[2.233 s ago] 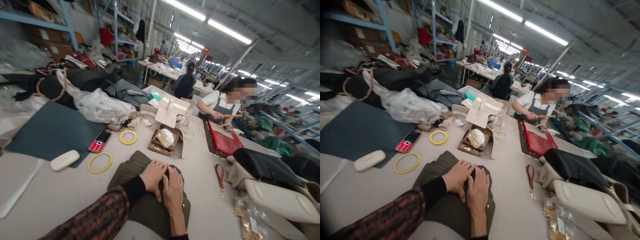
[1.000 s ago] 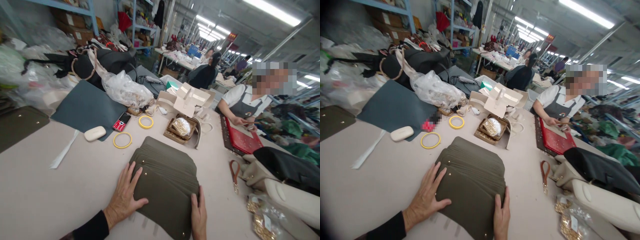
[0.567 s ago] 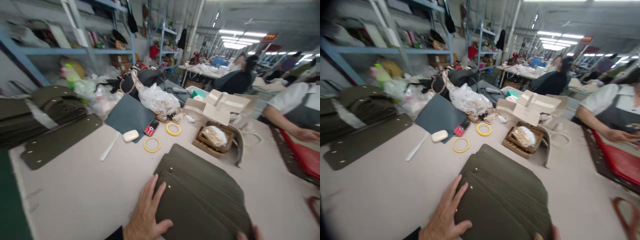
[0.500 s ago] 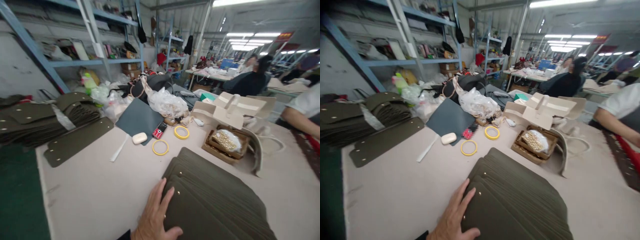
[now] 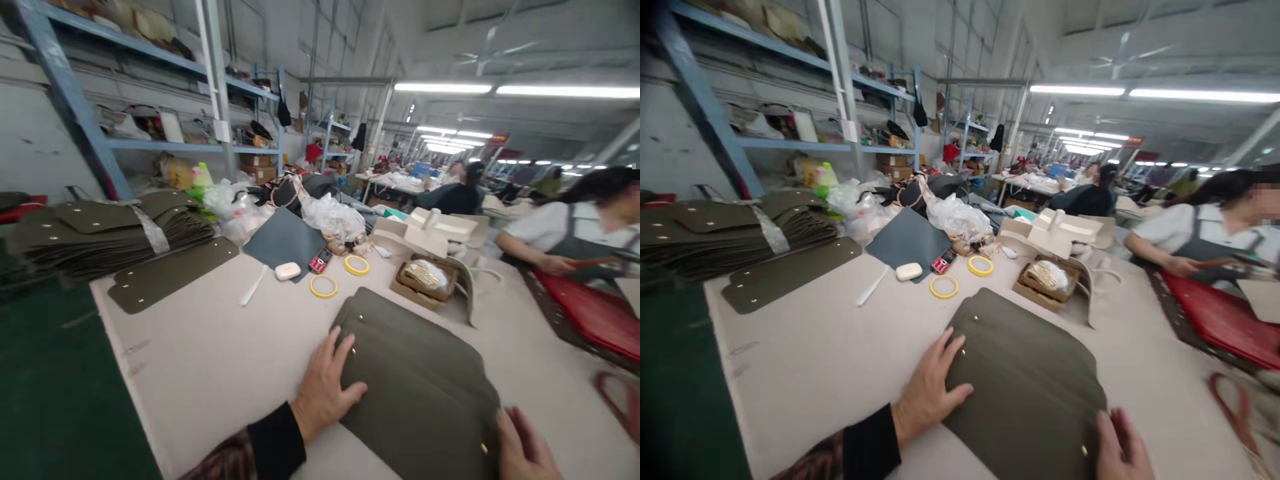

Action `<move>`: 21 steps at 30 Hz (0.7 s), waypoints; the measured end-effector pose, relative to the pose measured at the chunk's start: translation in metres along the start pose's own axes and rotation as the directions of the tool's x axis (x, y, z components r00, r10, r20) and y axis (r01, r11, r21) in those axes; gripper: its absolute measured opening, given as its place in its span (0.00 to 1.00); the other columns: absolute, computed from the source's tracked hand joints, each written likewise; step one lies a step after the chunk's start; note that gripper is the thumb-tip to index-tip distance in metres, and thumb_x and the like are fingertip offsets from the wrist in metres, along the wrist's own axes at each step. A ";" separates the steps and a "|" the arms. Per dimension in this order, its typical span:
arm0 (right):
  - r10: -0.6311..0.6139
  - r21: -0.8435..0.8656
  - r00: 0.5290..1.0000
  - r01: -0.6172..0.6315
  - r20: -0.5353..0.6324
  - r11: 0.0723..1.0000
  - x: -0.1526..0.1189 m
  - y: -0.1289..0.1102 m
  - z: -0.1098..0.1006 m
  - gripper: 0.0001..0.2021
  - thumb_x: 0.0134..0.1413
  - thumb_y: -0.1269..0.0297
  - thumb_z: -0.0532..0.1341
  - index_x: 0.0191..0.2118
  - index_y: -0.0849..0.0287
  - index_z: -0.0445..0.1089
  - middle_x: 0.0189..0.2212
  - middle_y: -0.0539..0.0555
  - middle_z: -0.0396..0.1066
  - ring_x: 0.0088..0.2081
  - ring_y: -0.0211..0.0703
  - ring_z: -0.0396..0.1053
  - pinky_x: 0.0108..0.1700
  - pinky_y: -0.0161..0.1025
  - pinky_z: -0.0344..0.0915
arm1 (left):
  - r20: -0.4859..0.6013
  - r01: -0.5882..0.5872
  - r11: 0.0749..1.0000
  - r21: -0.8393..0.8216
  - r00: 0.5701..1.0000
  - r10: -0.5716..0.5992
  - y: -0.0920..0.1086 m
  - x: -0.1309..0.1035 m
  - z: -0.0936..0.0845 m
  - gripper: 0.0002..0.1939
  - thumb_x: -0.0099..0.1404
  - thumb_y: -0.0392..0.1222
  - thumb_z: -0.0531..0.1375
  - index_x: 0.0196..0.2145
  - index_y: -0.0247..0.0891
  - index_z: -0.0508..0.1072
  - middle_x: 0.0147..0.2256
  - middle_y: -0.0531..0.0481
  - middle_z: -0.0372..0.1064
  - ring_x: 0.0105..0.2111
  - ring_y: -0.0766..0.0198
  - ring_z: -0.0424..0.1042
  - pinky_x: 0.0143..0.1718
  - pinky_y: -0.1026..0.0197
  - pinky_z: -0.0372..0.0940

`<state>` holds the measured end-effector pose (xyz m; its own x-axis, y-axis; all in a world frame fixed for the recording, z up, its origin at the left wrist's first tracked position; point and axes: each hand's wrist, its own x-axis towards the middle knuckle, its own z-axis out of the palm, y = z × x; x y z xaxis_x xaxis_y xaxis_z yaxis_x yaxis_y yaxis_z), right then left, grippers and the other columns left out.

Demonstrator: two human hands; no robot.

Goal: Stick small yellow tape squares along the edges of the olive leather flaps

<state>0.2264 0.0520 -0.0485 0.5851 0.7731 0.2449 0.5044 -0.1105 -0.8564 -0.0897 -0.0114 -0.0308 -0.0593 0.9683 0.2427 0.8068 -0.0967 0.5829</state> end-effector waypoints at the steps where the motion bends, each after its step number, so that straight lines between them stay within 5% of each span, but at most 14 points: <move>1: 0.080 0.044 0.997 -0.080 -0.004 0.996 -0.004 -0.001 -0.004 0.30 0.45 0.44 0.62 0.50 0.61 0.72 0.46 0.64 0.72 0.48 0.60 0.69 0.55 0.60 0.61 | -0.031 -0.010 1.000 -0.023 0.999 0.009 0.001 0.001 -0.002 0.41 0.56 0.48 0.63 0.63 0.39 0.53 0.65 0.36 0.45 0.63 0.46 0.51 0.62 0.42 0.54; 5: 0.188 0.454 0.981 -0.151 -0.038 0.878 -0.013 -0.002 -0.005 0.40 0.43 0.44 0.60 0.58 0.70 0.63 0.53 0.67 0.67 0.50 0.53 0.69 0.53 0.49 0.66 | -0.117 -0.098 0.994 -0.049 0.989 0.092 -0.003 0.003 -0.001 0.37 0.58 0.49 0.62 0.61 0.36 0.56 0.63 0.36 0.50 0.62 0.50 0.53 0.63 0.46 0.53; 9: 0.158 0.457 0.977 -0.077 -0.141 0.886 -0.025 0.000 -0.019 0.41 0.41 0.44 0.60 0.55 0.73 0.64 0.50 0.69 0.69 0.48 0.51 0.70 0.50 0.46 0.69 | -0.196 -0.122 0.992 -0.037 0.974 0.113 -0.009 0.003 0.001 0.34 0.60 0.51 0.59 0.60 0.34 0.57 0.60 0.37 0.54 0.61 0.52 0.55 0.62 0.49 0.54; 13: 0.081 0.438 0.986 -0.010 -0.143 0.899 -0.052 0.002 -0.054 0.36 0.41 0.45 0.61 0.51 0.70 0.67 0.46 0.66 0.71 0.44 0.48 0.72 0.39 0.39 0.73 | -0.217 -0.126 0.991 -0.047 0.970 0.112 -0.017 -0.007 -0.008 0.31 0.61 0.50 0.57 0.58 0.33 0.57 0.58 0.36 0.56 0.61 0.50 0.55 0.62 0.46 0.53; 17: 0.081 0.406 0.994 -0.045 -0.073 0.913 -0.089 0.012 -0.087 0.32 0.43 0.49 0.61 0.50 0.69 0.68 0.42 0.64 0.73 0.33 0.44 0.74 0.24 0.33 0.69 | -0.132 -0.143 0.990 0.012 0.981 0.144 -0.034 -0.042 -0.028 0.32 0.61 0.51 0.56 0.58 0.30 0.59 0.59 0.33 0.54 0.61 0.46 0.53 0.62 0.45 0.53; 21: 0.107 0.380 0.994 -0.103 0.012 0.919 -0.115 0.023 -0.096 0.29 0.46 0.51 0.58 0.49 0.69 0.69 0.36 0.61 0.75 0.29 0.40 0.74 0.22 0.31 0.65 | -0.031 -0.196 0.975 0.109 0.979 0.200 -0.054 -0.088 -0.055 0.30 0.61 0.51 0.56 0.57 0.32 0.61 0.60 0.35 0.54 0.61 0.47 0.54 0.62 0.47 0.52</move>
<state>0.2313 -0.0998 -0.0523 0.6277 0.7645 0.1465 0.1621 0.0558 -0.9852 -0.1604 -0.1040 -0.0412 0.0850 0.9216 0.3786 0.8619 -0.2587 0.4361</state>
